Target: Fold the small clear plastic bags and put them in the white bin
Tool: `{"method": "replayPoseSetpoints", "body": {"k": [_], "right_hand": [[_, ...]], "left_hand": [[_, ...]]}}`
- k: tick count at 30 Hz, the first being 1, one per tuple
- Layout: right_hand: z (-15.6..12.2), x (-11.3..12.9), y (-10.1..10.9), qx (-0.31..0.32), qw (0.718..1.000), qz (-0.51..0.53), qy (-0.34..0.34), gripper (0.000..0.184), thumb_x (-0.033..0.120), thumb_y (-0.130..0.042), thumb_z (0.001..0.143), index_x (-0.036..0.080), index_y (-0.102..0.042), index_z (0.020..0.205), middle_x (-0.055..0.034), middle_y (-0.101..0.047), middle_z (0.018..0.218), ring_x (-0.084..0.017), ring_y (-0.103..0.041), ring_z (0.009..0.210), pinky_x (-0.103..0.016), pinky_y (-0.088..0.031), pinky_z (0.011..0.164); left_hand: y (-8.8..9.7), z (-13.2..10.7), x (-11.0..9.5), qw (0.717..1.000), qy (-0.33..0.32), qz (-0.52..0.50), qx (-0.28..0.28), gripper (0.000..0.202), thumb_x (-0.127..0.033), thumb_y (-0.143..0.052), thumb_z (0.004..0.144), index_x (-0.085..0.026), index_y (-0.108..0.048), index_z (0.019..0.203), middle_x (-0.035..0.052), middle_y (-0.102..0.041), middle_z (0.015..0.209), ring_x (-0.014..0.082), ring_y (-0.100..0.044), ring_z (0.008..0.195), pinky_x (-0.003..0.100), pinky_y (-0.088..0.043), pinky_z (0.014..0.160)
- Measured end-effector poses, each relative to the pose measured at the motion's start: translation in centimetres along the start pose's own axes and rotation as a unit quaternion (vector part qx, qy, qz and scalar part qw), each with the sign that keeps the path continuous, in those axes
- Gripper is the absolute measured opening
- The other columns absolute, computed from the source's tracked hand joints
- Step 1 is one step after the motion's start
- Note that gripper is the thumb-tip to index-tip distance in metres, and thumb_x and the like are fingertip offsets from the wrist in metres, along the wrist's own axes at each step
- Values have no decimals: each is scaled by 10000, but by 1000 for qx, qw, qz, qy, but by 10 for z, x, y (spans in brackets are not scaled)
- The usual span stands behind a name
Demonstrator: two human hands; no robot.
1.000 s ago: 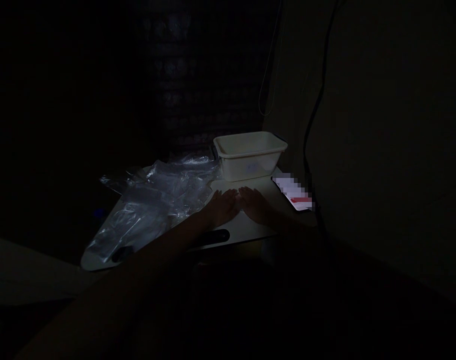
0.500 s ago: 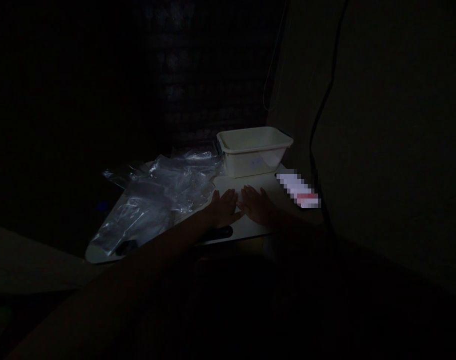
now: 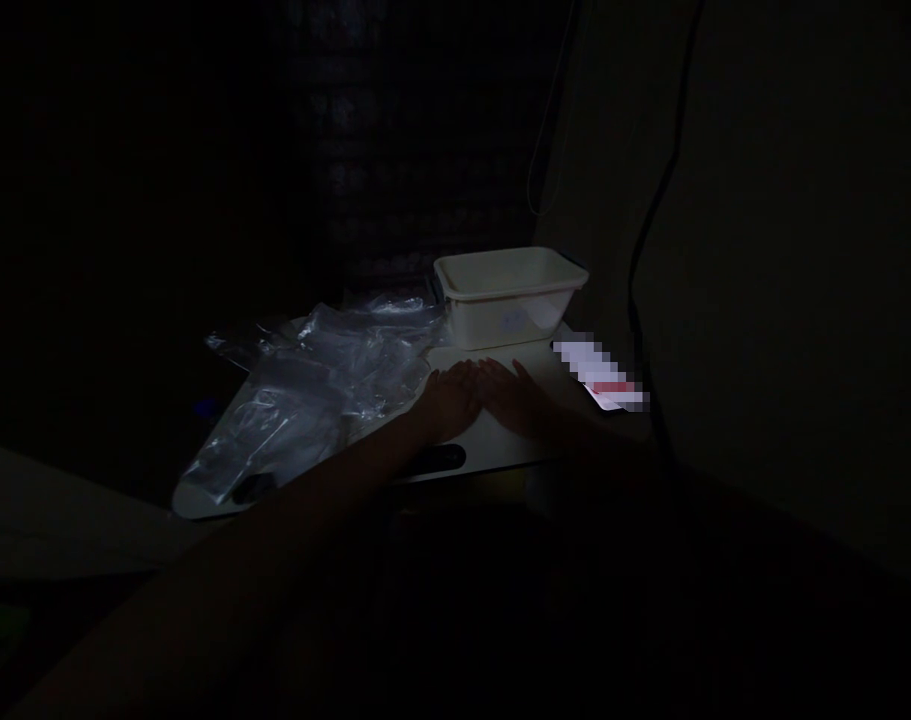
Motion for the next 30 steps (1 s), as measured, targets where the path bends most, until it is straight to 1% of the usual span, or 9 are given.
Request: {"method": "replayPoseSetpoints", "body": {"k": [1,3,5,8,13,17,23,30], "right_hand": [[0,2,0,6,1000,6,0,439,246,-249,824,76,-365,1212,-139,-376,1279,-216,-301,1190,-444,-249,927],[0,4,-2,19,1000,14,-3,445,240,-270,812,66,-370,1209,-147,-377,1276,-221,-305,1187,-436,-255,926],[-1,5,-4,27,999,14,-8,451,237,-284,803,59,-367,1210,-152,-369,1280,-225,-299,1191,-439,-248,931],[-4,2,-7,24,1000,10,-12,454,252,-276,809,65,-360,1214,-155,-354,1289,-224,-293,1194,-449,-242,931],[-7,-1,-11,9,1000,6,-13,447,265,-254,821,77,-357,1214,-152,-347,1294,-222,-288,1197,-461,-240,925],[-7,0,-10,8,1000,7,-17,449,282,-259,822,88,-355,1216,-146,-341,1299,-214,-287,1197,-461,-237,928],[-7,1,-7,22,999,21,-11,458,293,-267,822,81,-354,1218,-152,-336,1300,-224,-297,1189,-479,-235,919],[-6,0,-8,45,998,29,-15,470,309,-248,826,87,-334,1232,-146,-317,1312,-226,-275,1202,-486,-236,918]], "left_hand": [[-4,1,1,1000,2,-3,7,503,-310,-162,842,-53,-220,1271,157,-246,1339,214,-201,1231,424,-221,944],[-13,2,2,1000,6,-8,26,503,-288,-169,840,-47,-190,1281,158,-229,1345,205,-182,1239,421,-224,946],[-20,2,2,999,5,-10,43,501,-280,-161,841,-53,-177,1287,155,-215,1350,200,-171,1244,439,-218,946],[-25,0,2,998,-6,0,56,505,-283,-137,843,-49,-169,1289,151,-174,1361,201,-139,1253,480,-193,946],[-25,-2,3,998,-11,25,55,532,-332,-76,847,-54,-178,1289,146,-161,1362,209,-114,1258,531,-160,935],[-23,-3,2,998,-17,36,55,554,-362,-60,844,-58,-172,1293,145,-156,1364,214,-109,1258,533,-127,945],[-18,-5,0,996,-18,43,70,584,-412,-85,833,-73,-179,1298,139,-177,1362,240,-112,1255,521,-100,959],[-12,-6,-1,997,-26,38,58,612,-464,-95,820,-93,-215,1292,140,-212,1353,249,-142,1248,536,-59,958]]}}
Point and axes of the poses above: each hand's wrist, its own z-axis towards the middle knuckle, its own y-axis out of the back of the hand, x = y × z, the point moved 6 cm from there along z, towards the middle knuckle
